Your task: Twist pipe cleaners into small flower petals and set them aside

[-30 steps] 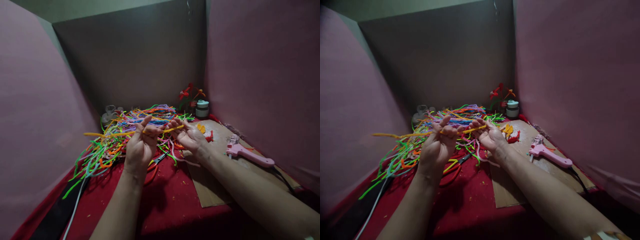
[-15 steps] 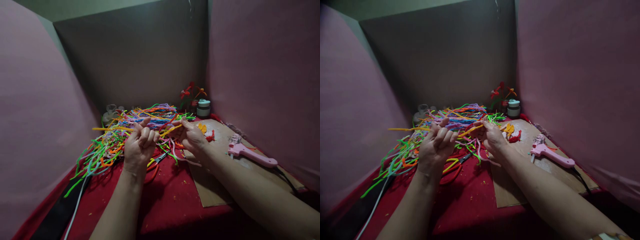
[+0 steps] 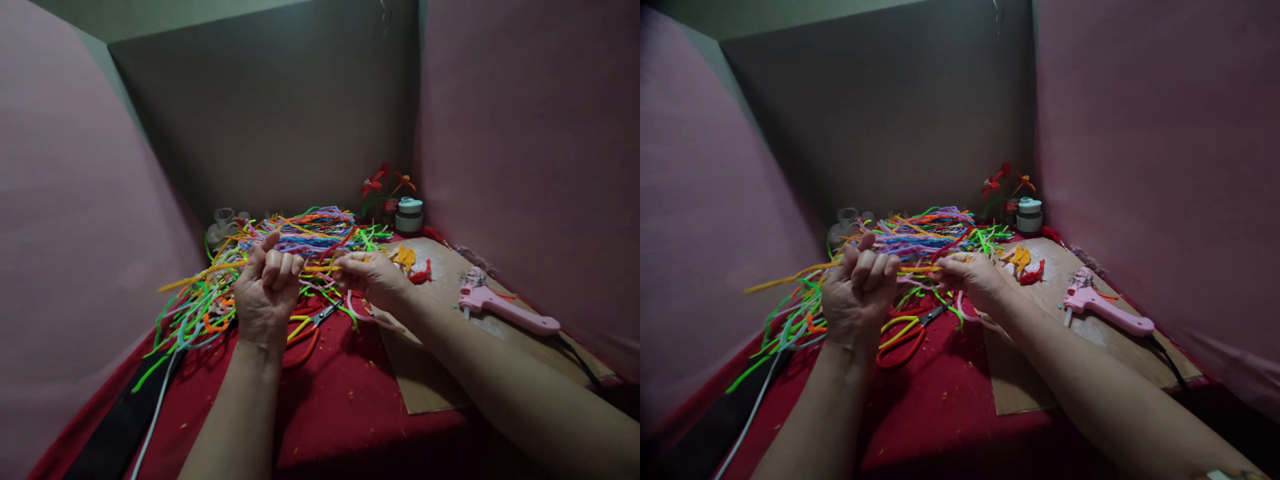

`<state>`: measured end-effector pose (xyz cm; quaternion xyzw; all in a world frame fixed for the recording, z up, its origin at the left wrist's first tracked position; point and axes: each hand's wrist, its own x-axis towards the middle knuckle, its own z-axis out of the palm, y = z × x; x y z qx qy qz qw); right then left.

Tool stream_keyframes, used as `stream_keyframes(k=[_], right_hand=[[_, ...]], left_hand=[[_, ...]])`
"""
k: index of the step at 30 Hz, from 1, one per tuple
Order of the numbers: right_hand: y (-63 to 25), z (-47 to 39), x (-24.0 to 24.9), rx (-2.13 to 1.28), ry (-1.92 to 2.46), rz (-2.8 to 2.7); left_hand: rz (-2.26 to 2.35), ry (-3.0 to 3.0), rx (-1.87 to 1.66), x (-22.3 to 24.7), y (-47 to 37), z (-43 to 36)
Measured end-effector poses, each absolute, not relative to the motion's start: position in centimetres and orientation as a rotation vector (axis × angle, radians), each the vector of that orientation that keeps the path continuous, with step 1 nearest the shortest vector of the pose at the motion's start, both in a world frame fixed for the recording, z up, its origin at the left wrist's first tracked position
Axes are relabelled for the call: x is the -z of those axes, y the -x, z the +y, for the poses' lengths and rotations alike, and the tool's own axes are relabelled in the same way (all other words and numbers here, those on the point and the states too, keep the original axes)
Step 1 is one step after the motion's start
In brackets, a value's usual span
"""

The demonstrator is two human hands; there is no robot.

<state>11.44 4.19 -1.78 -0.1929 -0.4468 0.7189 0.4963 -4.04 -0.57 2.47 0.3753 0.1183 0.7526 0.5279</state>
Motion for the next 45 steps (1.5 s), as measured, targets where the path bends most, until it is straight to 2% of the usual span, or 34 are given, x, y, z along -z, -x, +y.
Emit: stream_keyframes(k=[4, 9, 11, 21, 26, 38, 45], right_hand=[[-11.1, 4.3, 2.1, -1.741, 0.464, -1.021], [-11.1, 4.1, 2.0, -1.722, 0.410, -0.971], [-11.2, 3.9, 1.8, -1.730, 0.395, -1.000], [-10.8, 3.1, 1.9, -1.712, 0.460, -1.198], [-10.9, 2.8, 1.5, -1.720, 0.472, -1.200], [-11.1, 3.1, 2.0, -2.052, 0.358, -1.074], [-11.2, 2.9, 2.0, -2.019, 0.329, -1.168]], left_hand=[[0.379, -1.047, -1.819, -2.2, 3.6, -0.3], [1.011, -1.402, -1.641, -0.8, 3.0, 0.1], [1.104, -1.436, -1.605, -0.6, 3.0, 0.1], [0.916, -1.207, -1.634, -1.5, 3.2, -0.2], [0.955, -1.299, -1.472, -1.1, 3.3, -0.1], [0.988, -1.374, -1.298, -0.9, 3.5, -0.1], [1.035, -1.420, -1.244, -1.0, 3.5, -0.2]])
